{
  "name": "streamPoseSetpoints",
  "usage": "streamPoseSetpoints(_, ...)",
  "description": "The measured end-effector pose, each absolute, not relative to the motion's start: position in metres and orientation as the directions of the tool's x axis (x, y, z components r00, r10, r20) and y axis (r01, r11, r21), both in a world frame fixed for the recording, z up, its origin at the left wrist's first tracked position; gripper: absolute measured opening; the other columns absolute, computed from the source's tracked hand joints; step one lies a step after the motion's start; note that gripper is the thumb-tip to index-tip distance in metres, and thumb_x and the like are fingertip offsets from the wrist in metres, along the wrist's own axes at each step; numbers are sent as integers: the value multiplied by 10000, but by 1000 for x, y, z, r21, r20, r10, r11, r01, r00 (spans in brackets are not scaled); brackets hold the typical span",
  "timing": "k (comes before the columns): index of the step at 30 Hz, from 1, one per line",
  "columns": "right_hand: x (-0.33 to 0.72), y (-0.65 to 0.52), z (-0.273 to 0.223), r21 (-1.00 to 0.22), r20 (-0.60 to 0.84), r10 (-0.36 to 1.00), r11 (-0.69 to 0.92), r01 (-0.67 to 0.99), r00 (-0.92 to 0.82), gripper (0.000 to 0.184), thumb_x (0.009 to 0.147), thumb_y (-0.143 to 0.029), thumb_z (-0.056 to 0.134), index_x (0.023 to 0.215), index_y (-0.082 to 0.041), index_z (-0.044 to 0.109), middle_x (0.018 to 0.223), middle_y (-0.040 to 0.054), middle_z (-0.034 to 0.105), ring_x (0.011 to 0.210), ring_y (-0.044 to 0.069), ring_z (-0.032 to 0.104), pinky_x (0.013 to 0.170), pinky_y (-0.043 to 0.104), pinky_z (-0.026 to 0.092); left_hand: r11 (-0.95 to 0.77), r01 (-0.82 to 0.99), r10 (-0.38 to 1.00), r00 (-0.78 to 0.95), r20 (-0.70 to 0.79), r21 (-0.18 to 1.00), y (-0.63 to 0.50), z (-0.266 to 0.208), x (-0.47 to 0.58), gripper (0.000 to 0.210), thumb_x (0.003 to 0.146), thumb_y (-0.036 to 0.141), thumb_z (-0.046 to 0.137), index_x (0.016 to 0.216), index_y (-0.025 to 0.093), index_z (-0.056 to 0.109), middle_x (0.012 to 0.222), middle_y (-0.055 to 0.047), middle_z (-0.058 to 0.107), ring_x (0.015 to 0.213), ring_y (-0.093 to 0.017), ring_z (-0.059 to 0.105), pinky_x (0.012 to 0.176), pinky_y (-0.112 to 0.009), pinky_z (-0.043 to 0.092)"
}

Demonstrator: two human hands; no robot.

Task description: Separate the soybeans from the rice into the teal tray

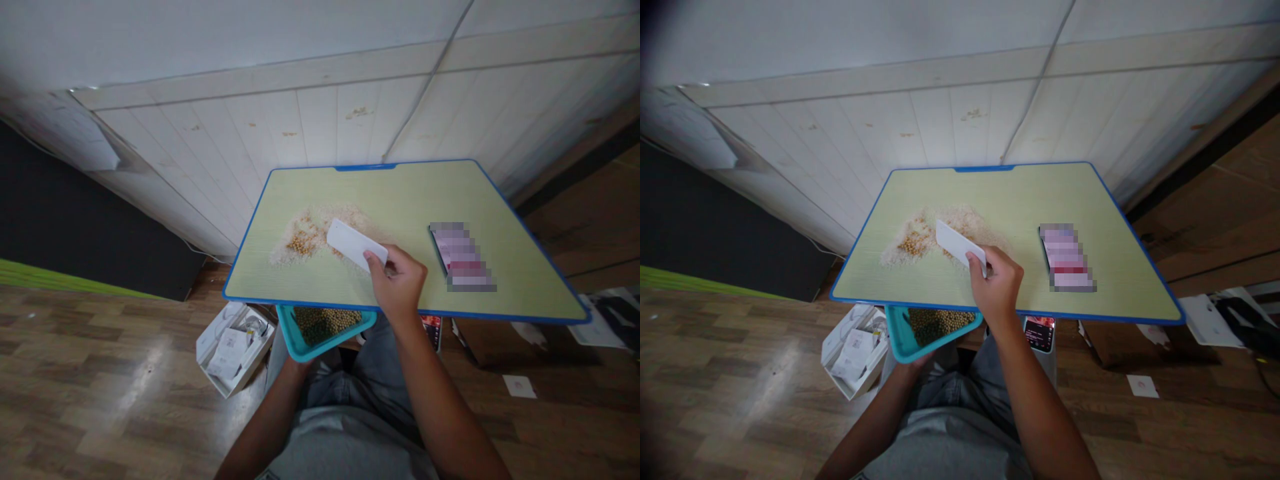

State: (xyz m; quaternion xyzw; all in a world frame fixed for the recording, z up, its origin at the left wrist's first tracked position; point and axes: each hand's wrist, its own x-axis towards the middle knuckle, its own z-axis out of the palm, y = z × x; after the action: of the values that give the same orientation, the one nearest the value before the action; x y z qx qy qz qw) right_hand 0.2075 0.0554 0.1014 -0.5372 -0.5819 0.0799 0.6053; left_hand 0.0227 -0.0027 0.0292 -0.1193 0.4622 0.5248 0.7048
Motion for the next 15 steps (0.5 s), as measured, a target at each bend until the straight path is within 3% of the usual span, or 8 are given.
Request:
streamPoseSetpoints(2,208,56,100,-750,612,726,407,521,315,164,984,-300,691,858,-248,782,763,16,781,669,197,709,600,340,549,431,-844,632,29,-774,320,-1,26,22,827,1139,559,189,787,261,876,935,16,869,905,-249,805,1375,-614,293)
streamPoseSetpoints(5,208,58,100,-765,600,733,410,498,319,159,978,-291,692,861,-240,788,783,20,790,691,200,722,616,344,545,450,-830,621,25,-783,330,0,27,22,813,1150,493,195,753,262,864,906,24,866,883,-235,806,1370,-599,311)
streamPoseSetpoints(12,208,58,105,-747,609,762,459,480,219,192,974,-294,690,806,-243,767,712,-2,743,643,181,675,594,328,512,444,-834,595,3,-803,326,0,45,30,838,1158,437,185,668,254,840,814,23,846,779,-211,782,1392,-572,227)
streamPoseSetpoints(15,208,58,106,-745,608,774,480,463,177,198,980,-311,698,808,-245,770,733,4,762,652,180,674,607,325,518,480,-803,603,10,-798,352,0,37,28,792,1154,397,230,654,311,838,850,60,853,852,-192,778,1373,-521,314)
